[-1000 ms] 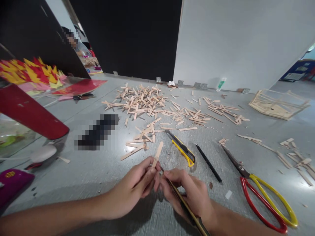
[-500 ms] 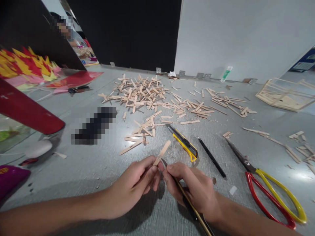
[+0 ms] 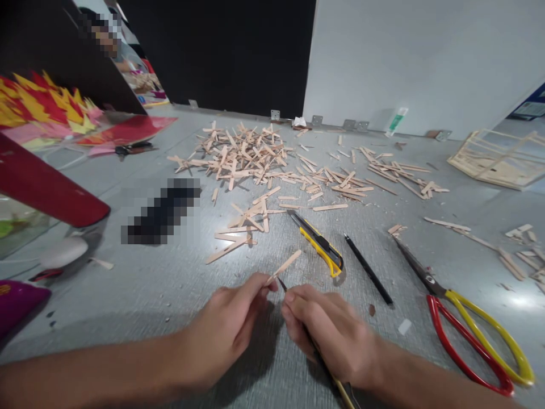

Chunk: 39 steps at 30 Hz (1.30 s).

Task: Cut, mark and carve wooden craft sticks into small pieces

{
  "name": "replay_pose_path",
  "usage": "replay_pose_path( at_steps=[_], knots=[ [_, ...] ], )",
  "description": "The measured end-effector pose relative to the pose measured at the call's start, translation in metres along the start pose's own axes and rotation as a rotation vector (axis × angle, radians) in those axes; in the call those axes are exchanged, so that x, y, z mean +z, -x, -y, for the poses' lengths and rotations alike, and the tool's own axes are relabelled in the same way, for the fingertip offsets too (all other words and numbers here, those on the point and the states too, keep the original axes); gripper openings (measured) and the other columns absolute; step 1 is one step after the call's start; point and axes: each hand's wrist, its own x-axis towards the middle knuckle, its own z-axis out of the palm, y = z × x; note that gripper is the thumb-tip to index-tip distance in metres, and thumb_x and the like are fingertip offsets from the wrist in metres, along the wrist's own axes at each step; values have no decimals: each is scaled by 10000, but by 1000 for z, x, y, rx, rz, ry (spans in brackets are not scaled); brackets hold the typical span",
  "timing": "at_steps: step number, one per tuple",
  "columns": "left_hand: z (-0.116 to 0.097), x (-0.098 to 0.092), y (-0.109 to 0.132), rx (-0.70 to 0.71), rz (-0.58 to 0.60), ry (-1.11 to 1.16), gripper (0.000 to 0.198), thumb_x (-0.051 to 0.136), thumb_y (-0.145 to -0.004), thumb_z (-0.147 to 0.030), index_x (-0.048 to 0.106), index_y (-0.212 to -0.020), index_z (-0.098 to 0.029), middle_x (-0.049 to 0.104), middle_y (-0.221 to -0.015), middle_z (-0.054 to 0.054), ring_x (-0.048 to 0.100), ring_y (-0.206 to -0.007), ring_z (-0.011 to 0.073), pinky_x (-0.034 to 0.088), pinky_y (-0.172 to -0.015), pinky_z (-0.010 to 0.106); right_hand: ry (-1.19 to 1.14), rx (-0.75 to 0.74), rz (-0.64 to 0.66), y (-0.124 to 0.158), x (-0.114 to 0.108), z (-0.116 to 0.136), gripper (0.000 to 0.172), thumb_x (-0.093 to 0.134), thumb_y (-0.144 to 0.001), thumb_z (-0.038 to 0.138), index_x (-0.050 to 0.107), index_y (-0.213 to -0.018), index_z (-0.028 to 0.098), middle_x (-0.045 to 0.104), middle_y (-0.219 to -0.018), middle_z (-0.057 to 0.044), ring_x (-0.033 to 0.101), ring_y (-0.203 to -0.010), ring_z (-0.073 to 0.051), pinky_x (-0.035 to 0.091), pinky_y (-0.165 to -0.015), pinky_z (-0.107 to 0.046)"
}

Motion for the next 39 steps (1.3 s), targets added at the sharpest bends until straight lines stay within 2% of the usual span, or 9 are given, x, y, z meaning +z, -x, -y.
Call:
replay_pose_path(
  at_steps=[3,7,12,17,22,24,27,32,39],
  knots=[
    [6,1,2,160,-97,-244,258,333,-1023,-96,518,-1180,-182,774,-798,56,757,-640,226,525,-607,314,-3,-6,18,-1,-3,1,188,463,-1009,78,507,-1069,250,703,-762,5,707,-569,-141,534,-480,-232],
    [12,2,4,366,-229,-376,325,330,-1000,-55,470,-1287,-113,785,-838,99,770,-640,250,545,-529,322,-41,55,26,-3,-4,3,223,464,-1001,51,500,-1066,262,666,-740,21,677,-526,-130,509,-443,-225],
    [10,-1,4,480,-318,-508,386,366,-1002,-7,394,-1387,-5,788,-862,140,769,-645,244,581,-515,320,-99,48,42,-2,-5,1,359,478,-978,25,476,-1232,278,699,-811,-1,720,-603,-153,559,-486,-241],
    [9,2,4,417,-256,-408,325,323,-989,-24,494,-1257,-88,772,-825,107,743,-592,236,521,-499,315,-98,58,52,1,-3,2,304,477,-996,50,468,-1196,278,667,-787,9,704,-595,-155,555,-487,-253],
    [3,5,2,113,-49,-171,244,303,-1081,-175,531,-1000,-203,654,-607,-7,622,-478,180,426,-548,290,-18,50,20,-2,-1,4,226,455,-1015,62,495,-1101,267,695,-739,8,715,-586,-153,571,-503,-232],
    [0,5,0,61,-16,-143,262,287,-1100,-220,512,-965,-221,614,-591,-22,589,-476,167,382,-547,280,57,25,-1,-3,-2,5,194,458,-1030,81,534,-1102,244,734,-779,-21,739,-638,-164,595,-541,-235],
    [-2,3,-2,29,17,-120,252,299,-1103,-252,493,-943,-233,569,-594,-35,552,-481,161,346,-553,279,135,-60,11,-4,-3,4,159,453,-1063,112,590,-1069,193,744,-844,-72,739,-694,-181,587,-552,-250],
    [4,5,-2,34,23,-125,233,321,-1098,-256,494,-944,-231,605,-619,-16,561,-478,163,323,-538,282,204,-146,87,-7,-3,2,274,419,-1068,47,555,-885,200,654,-739,-38,622,-620,-167,502,-532,-277],
    [16,12,1,67,15,-160,171,366,-1013,-128,495,-968,-232,678,-690,19,625,-551,192,315,-547,291,264,-158,219,-8,-5,8,344,399,-1071,41,554,-811,205,522,-704,-11,453,-595,-178,363,-508,-326]
  ],
)
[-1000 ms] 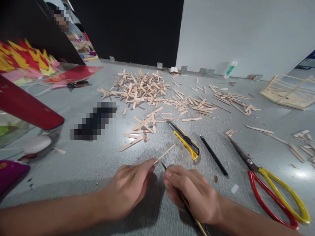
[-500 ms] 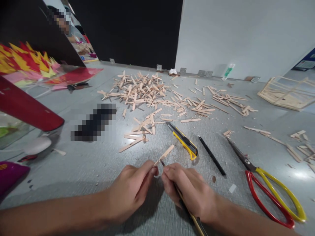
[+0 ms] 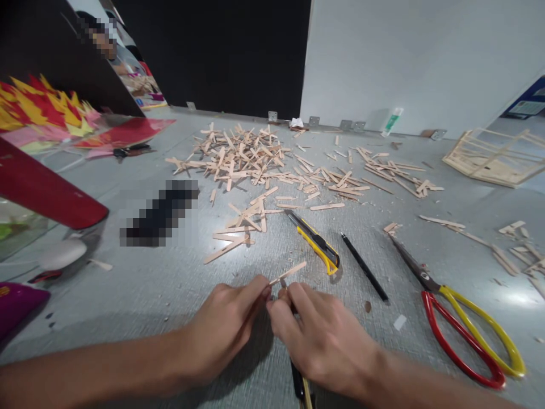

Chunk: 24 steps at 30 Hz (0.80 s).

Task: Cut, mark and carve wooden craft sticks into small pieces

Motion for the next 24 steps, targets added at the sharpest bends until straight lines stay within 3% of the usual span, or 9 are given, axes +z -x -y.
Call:
replay_pose_path(
  at_steps=[7,16,24],
  knots=[
    [5,2,1,21,36,12,193,433,-914,-53,471,-949,-239,635,-684,-14,559,-543,165,264,-549,290,-56,47,14,1,0,0,361,376,-1099,73,539,-807,212,519,-704,13,465,-584,-152,362,-517,-318],
    [-2,-5,0,-17,14,76,208,412,-879,-42,447,-904,-245,622,-659,-12,555,-528,166,299,-545,288,-148,121,-62,0,1,1,340,400,-1088,72,515,-804,221,514,-674,28,495,-550,-134,405,-517,-289],
    [-6,-7,-3,-49,23,140,168,386,-955,-103,448,-890,-245,623,-666,8,569,-543,183,325,-563,300,-208,145,-124,0,4,4,315,457,-1030,15,473,-815,244,474,-672,53,461,-538,-123,361,-504,-294]
  ],
)
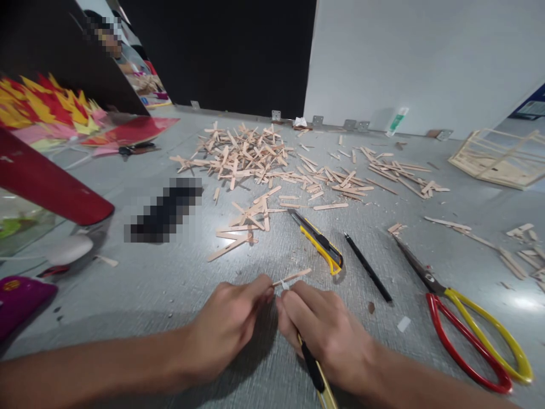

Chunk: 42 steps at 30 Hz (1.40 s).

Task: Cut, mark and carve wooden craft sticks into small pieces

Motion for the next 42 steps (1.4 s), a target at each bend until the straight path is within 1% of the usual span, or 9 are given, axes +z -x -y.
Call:
replay_pose_path(
  at_steps=[5,9,12,17,25,27,30,33,42],
  knots=[
    [-4,-3,-3,-22,-4,58,174,362,-1042,-199,445,-895,-240,595,-681,-2,534,-552,164,347,-582,295,20,11,-55,2,2,1,286,480,-1018,25,472,-831,242,500,-686,44,501,-554,-116,405,-514,-261],
    [-10,-8,-6,-37,-4,211,346,279,-1138,-355,446,-859,-237,534,-657,-40,483,-548,131,349,-583,273,69,50,-79,2,4,2,248,488,-1032,51,518,-865,231,602,-714,19,596,-563,-114,454,-521,-248],
    [-15,-11,-7,-48,-16,361,400,273,-1151,-363,466,-828,-226,511,-641,-52,494,-573,123,373,-614,263,90,39,-79,2,6,3,232,489,-1042,68,547,-878,221,658,-723,7,667,-591,-119,497,-538,-234],
    [-19,-11,-8,-114,-44,459,426,295,-1152,-350,494,-801,-214,519,-607,-63,521,-563,111,403,-667,268,11,62,-94,0,7,0,150,498,-1041,92,577,-987,207,725,-818,-24,735,-685,-133,577,-641,-222],
    [-20,-16,-10,-149,-23,743,442,309,-1146,-413,495,-796,-219,516,-562,-56,480,-521,111,411,-584,241,-106,97,-49,1,9,-2,153,532,-1034,98,555,-1115,227,735,-887,-35,763,-769,-156,609,-687,-236],
    [-21,-16,-10,-144,-14,727,439,304,-1146,-405,499,-801,-217,527,-570,-53,493,-522,109,416,-594,244,-83,126,-89,4,10,0,168,555,-1026,99,552,-1087,255,740,-861,-18,763,-737,-160,614,-675,-248],
    [-21,-14,-8,-124,-7,589,403,326,-1142,-380,501,-820,-214,559,-610,-45,536,-552,111,427,-635,256,-41,143,-173,6,9,2,155,596,-1008,129,559,-1003,280,746,-762,21,753,-628,-152,614,-617,-236],
    [-19,-12,-7,-110,-29,464,351,354,-1134,-353,487,-840,-216,551,-630,-53,519,-555,111,417,-665,276,-85,144,-179,6,5,3,106,602,-1015,181,582,-980,279,775,-734,29,737,-544,-139,606,-546,-215],
    [-16,-12,-8,-101,0,538,375,298,-1149,-361,524,-891,-209,568,-624,-49,556,-576,115,423,-659,261,-139,226,-257,2,6,-1,185,625,-973,124,623,-1019,303,799,-789,14,793,-649,-188,669,-595,-244]
  ],
)
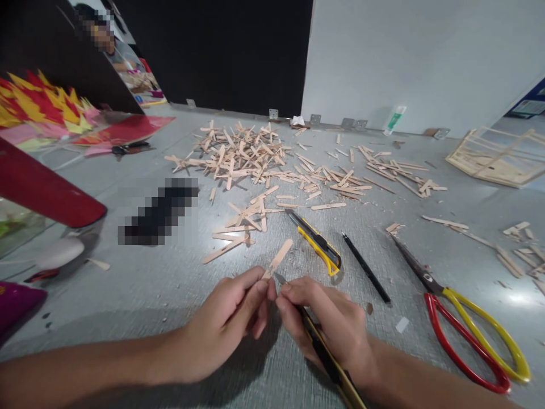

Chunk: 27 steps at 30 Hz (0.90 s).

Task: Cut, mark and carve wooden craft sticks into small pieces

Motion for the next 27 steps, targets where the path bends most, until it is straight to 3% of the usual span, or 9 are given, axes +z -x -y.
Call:
replay_pose_path(
  at_steps=[7,12,15,18,22,27],
  knots=[
    [0,-1,2,16,12,-51,407,317,-1152,-330,526,-827,-201,570,-638,-54,555,-596,97,419,-759,271,-8,-3,37,-3,-2,3,216,599,-972,79,636,-1021,286,802,-808,12,795,-675,-169,657,-633,-229],
    [0,-1,1,33,0,3,401,319,-1146,-342,527,-833,-203,563,-632,-45,548,-585,103,421,-671,249,-33,89,61,-5,-4,6,170,595,-993,109,637,-933,262,734,-688,37,727,-552,-126,598,-548,-206],
    [-3,-2,-3,-11,20,125,367,334,-1143,-368,539,-890,-198,547,-606,-54,494,-547,98,405,-600,227,-194,230,75,-8,-2,5,165,605,-1019,170,634,-874,243,697,-633,57,658,-457,-83,543,-465,-157],
    [-5,-6,-6,-64,58,286,378,340,-1143,-390,534,-883,-196,523,-579,-66,400,-501,86,357,-534,208,-424,333,61,-11,0,4,159,609,-1039,206,652,-887,222,715,-659,40,678,-498,-86,571,-502,-163],
    [-5,-10,-8,-111,127,440,383,370,-1137,-419,529,-868,-196,512,-573,-66,329,-470,75,274,-466,192,-521,315,50,-13,-1,2,82,633,-1022,176,689,-967,200,749,-755,4,708,-554,-96,600,-534,-182],
    [-4,-15,-9,-140,175,503,385,397,-1124,-439,533,-856,-198,506,-547,-65,300,-434,72,216,-421,193,-406,197,83,-11,-5,-4,106,641,-996,117,677,-1020,214,768,-765,6,720,-566,-96,593,-561,-177]
  ],
)
